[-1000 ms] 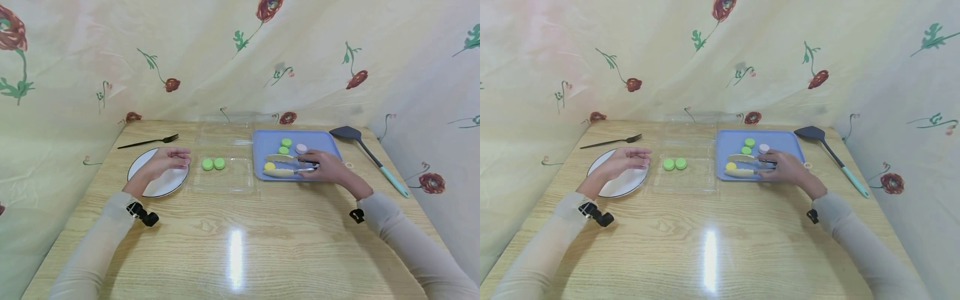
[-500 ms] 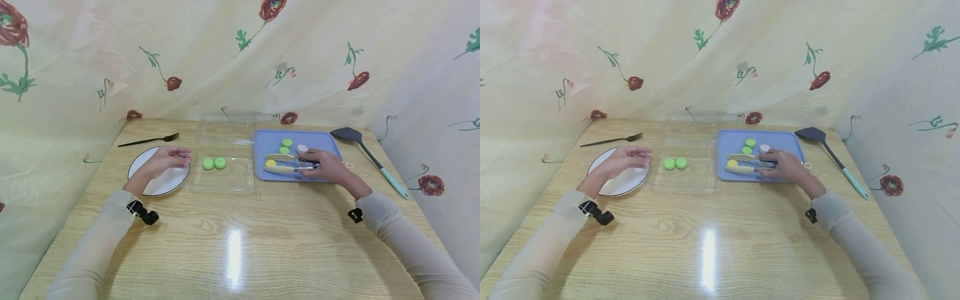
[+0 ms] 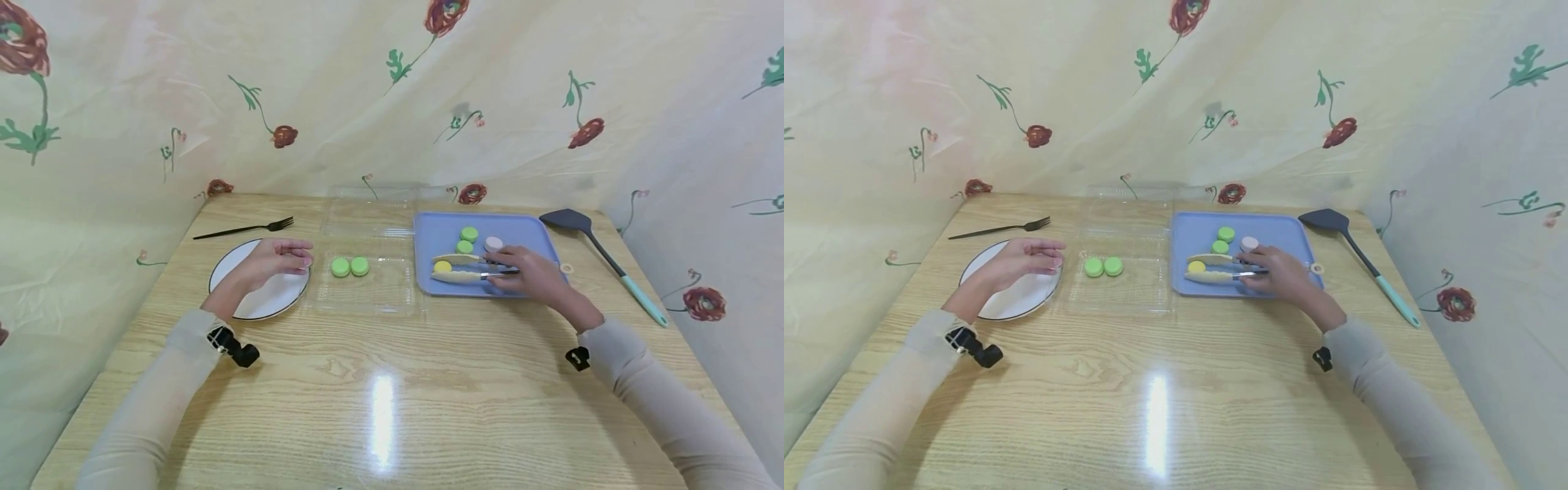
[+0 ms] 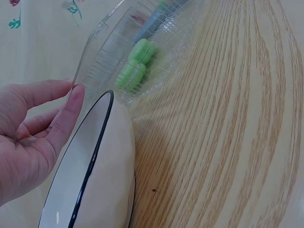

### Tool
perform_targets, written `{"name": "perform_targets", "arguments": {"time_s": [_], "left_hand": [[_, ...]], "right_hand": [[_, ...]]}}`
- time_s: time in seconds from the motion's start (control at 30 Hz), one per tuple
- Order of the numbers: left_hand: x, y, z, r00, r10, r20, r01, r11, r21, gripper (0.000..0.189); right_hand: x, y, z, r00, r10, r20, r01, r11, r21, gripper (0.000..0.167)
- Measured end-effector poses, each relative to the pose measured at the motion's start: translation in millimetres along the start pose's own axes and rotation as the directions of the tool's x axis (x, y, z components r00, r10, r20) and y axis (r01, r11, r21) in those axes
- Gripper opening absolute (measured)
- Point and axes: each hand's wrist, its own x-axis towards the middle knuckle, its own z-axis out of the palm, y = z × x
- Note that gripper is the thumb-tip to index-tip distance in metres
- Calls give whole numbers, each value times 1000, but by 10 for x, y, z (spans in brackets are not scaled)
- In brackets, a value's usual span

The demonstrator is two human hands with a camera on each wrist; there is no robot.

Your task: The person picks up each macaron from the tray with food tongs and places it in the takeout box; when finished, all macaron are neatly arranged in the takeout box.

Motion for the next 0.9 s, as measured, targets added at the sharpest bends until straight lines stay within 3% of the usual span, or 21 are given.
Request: {"name": "perform_targets", "arguments": {"time_s": [0.47,0.9], "left_hand": [[-1,-9,0,1000,-5,-10,4,1000,-5,52],[9,-13,-17,1000,-6,-9,6,1000,0,52]], "right_hand": [[-43,51,53,981,-102,-167,97,994,-41,48],[-25,8,0,977,-67,-205,64,998,-22,46]]}}
